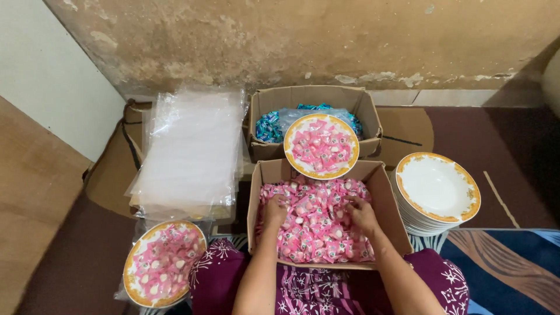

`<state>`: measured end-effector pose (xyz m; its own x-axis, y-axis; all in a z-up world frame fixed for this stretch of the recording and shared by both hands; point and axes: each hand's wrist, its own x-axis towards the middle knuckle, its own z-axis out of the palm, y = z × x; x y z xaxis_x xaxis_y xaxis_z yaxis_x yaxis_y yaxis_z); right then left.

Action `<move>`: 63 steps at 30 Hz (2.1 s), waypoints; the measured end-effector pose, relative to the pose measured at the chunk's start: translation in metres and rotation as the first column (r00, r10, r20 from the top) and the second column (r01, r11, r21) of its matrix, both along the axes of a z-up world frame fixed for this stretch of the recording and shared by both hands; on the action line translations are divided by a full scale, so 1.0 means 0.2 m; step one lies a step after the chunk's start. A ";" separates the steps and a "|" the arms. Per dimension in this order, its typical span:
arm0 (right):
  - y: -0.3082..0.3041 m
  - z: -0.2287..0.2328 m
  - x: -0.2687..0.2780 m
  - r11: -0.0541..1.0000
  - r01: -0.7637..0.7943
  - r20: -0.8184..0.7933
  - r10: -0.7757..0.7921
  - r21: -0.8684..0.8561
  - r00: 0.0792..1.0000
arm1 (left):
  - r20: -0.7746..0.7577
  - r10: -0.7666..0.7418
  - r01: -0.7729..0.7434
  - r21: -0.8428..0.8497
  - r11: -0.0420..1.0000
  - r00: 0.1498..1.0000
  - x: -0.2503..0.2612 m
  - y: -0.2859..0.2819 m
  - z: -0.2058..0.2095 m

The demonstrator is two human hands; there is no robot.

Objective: A person is packing pink candies into plastic bags placed over decorative plates.

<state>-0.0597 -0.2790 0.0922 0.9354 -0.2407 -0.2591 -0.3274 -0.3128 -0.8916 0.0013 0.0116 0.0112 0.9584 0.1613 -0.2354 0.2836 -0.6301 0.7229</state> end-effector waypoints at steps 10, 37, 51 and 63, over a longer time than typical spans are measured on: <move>0.13 0.69 0.03 0.838 0.205 0.232 -0.361 0.506 0.903 | 0.273 0.369 -0.236 -0.417 0.878 0.889 -0.05 -0.18 0.85; 0.48 0.32 0.74 0.403 -0.285 -0.034 0.527 -0.869 0.849 | 0.294 0.087 -0.094 0.010 0.996 0.952 0.08 -0.11 0.17; 0.11 0.35 0.27 0.892 0.120 0.436 0.092 -0.435 0.895 | 0.231 -0.063 0.004 0.246 0.969 0.971 0.08 -0.08 0.02; -0.16 -0.41 0.14 0.692 -0.605 -0.182 0.587 -0.393 0.789 | -0.210 -0.375 0.417 0.214 0.884 0.903 -0.05 -0.08 0.10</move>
<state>-0.0316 -0.3104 0.0102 0.9108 0.2736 -0.3091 0.0245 -0.7833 -0.6212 -0.0087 -0.0044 0.0314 0.9080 -0.1508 -0.3909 0.0694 -0.8659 0.4954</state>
